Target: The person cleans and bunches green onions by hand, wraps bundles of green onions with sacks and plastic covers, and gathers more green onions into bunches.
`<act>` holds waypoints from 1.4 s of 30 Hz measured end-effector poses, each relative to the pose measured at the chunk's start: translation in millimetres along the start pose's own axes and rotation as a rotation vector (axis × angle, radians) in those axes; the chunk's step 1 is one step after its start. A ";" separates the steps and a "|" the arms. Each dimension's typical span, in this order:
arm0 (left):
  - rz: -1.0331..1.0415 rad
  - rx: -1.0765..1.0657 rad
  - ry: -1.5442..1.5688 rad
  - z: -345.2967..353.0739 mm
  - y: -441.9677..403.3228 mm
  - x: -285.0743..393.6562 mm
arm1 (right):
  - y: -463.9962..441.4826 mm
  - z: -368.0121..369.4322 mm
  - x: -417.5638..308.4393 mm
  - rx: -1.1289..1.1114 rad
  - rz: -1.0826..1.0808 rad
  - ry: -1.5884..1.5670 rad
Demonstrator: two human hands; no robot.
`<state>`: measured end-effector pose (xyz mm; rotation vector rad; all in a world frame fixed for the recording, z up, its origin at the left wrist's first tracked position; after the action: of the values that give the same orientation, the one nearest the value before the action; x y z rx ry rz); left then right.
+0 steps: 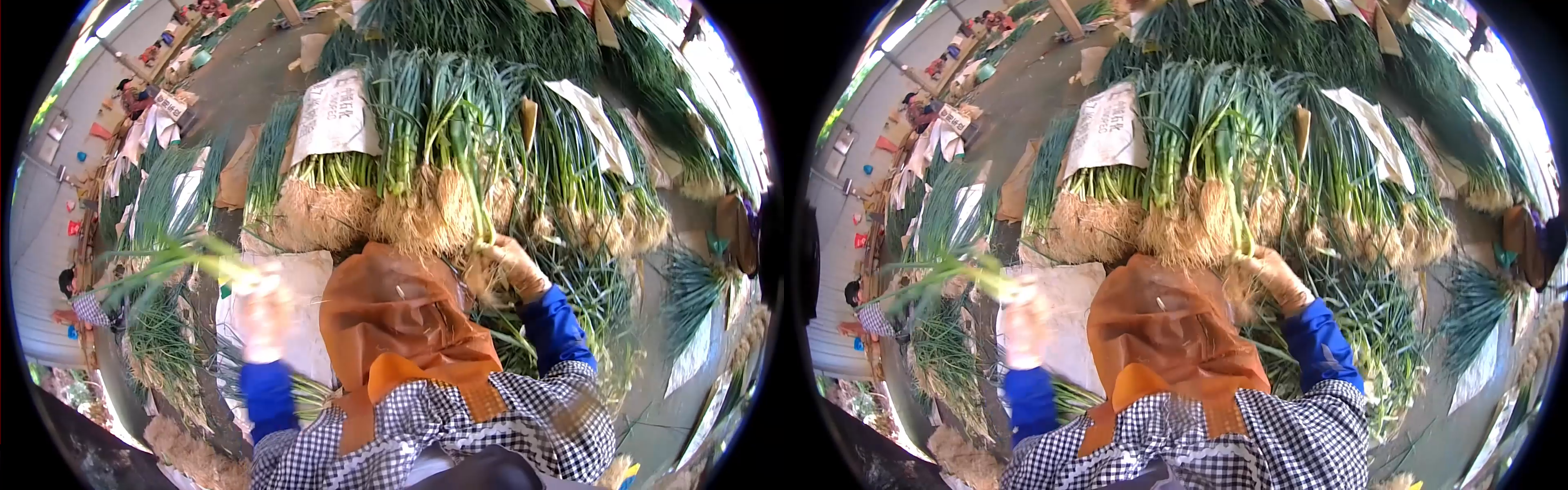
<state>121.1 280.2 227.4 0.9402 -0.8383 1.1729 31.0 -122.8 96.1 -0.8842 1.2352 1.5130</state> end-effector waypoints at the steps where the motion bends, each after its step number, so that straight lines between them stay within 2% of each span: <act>1: -0.087 -0.138 0.116 24.4 -7.9 -43.6 | 6.5 9.9 15.3 0.009 0.016 -0.059; 2: -0.144 -0.176 0.101 48.2 -8.7 -83.4 | 12.3 23.3 24.4 0.013 0.031 -0.109; 3: -0.274 -0.115 0.014 83.9 5.9 -106.4 | 18.3 36.7 27.6 0.024 0.004 -0.110; 4: -0.326 -0.289 0.047 116.7 18.0 -118.0 | 20.5 49.2 28.5 0.034 -0.027 -0.113; 5: -0.521 -0.445 0.283 117.5 20.6 -162.2 | 20.2 57.1 29.0 0.021 -0.055 -0.168; 7: -0.693 -0.464 0.510 124.0 26.8 -238.5 | 12.3 58.1 45.2 -0.085 -0.031 -0.236; 8: -0.677 -0.325 0.499 133.7 33.0 -258.6 | 8.1 58.0 54.1 -0.108 -0.034 -0.251; 9: -0.605 -0.384 0.441 138.1 35.3 -260.6 | 10.6 62.9 40.6 -0.201 -0.017 -0.320; 10: -0.594 -0.292 0.359 137.1 34.4 -268.9 | 12.3 56.3 20.6 -0.147 0.070 0.038; 12: -0.651 -0.220 0.262 137.2 33.9 -276.6 | -22.5 30.1 22.9 0.315 -0.003 0.390; 13: -0.624 -0.156 0.246 139.4 38.8 -270.8 | -33.8 23.0 7.4 0.373 0.006 0.642; 14: -0.424 -0.158 0.177 131.5 30.5 -295.8 | -41.4 17.4 -6.7 0.431 0.012 0.895; 15: -0.423 -0.147 0.160 125.6 26.7 -310.5 | -48.5 20.5 -10.6 0.501 -0.106 1.098; 16: -0.421 -0.138 0.140 124.6 24.1 -313.0 | -52.7 25.4 -12.6 0.518 -0.204 1.221; 18: -0.424 -0.109 0.088 123.4 22.5 -315.8 | -46.1 35.2 -15.8 0.534 -0.184 1.373; 20: -0.431 -0.075 0.047 127.7 23.4 -307.6 | -23.6 41.0 -9.5 0.453 -0.278 1.125; 21: -0.442 -0.102 0.230 135.0 26.0 -295.2 | -1.8 48.2 -6.3 0.354 -0.187 0.741; 22: -0.454 -0.126 0.408 137.2 28.4 -288.4 | 16.6 50.3 23.5 0.184 -0.008 0.372; 23: -0.359 -0.166 0.375 121.9 23.6 -307.7 | 42.9 57.8 27.9 0.135 -0.014 0.499; 24: -0.367 -0.164 0.373 122.3 24.6 -303.9 | 69.1 60.6 11.7 -0.024 0.112 0.707; 25: -0.422 -0.089 0.270 123.4 25.1 -297.4 | 87.9 44.4 29.9 -0.171 0.263 0.732; 26: -0.473 -0.016 0.169 122.1 24.5 -294.5 | 104.1 33.2 26.9 -0.094 0.335 0.723; 27: -0.526 -0.124 0.268 122.2 24.0 -296.0 | 110.6 7.6 43.1 -0.117 0.242 0.929; 29: -0.547 -0.118 0.240 122.5 26.9 -291.7 | 100.1 -28.3 63.9 -0.212 0.405 1.581; 30: -0.553 -0.120 0.211 124.9 26.1 -290.6 | 93.5 -38.7 50.6 -0.048 0.654 1.667; 31: -0.419 -0.155 0.235 120.6 21.8 -299.5 | 71.3 -33.5 36.6 0.164 0.353 1.407; 32: -0.437 -0.184 0.243 124.3 22.5 -293.9 | 48.8 -26.4 28.3 0.341 0.064 1.123; 34: -0.502 -0.169 0.338 121.3 22.2 -299.5 | -8.5 -11.7 42.1 0.332 -0.172 0.435; 36: -0.518 -0.170 0.354 124.0 21.4 -292.3 | -37.6 26.5 14.7 0.269 -0.308 0.326; 38: -0.597 -0.229 0.497 133.4 26.8 -267.1 | -57.0 34.3 40.7 0.114 -0.239 0.056; 39: -0.612 -0.225 0.513 131.0 24.7 -267.8 | -52.1 45.2 44.6 0.149 -0.157 -0.034; 41: -0.661 -0.251 0.607 119.4 19.9 -267.7 | -20.4 50.3 45.0 0.177 0.068 0.329; 42: -0.712 -0.287 0.707 117.8 18.5 -268.6 | 6.1 50.2 38.1 0.113 0.098 0.547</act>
<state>44.7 75.1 31.3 0.4531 -0.0613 0.6472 16.2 -65.5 73.6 -1.2237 1.7589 1.2981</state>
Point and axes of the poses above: each hand's wrist, its own y-axis away from the middle knuckle, its own z-axis out of the palm, x = y × z, the point moved 4 cm from there along -y, towards the middle knuckle, and after that the axes turned 2 degrees about y, right-handed, at the moved point
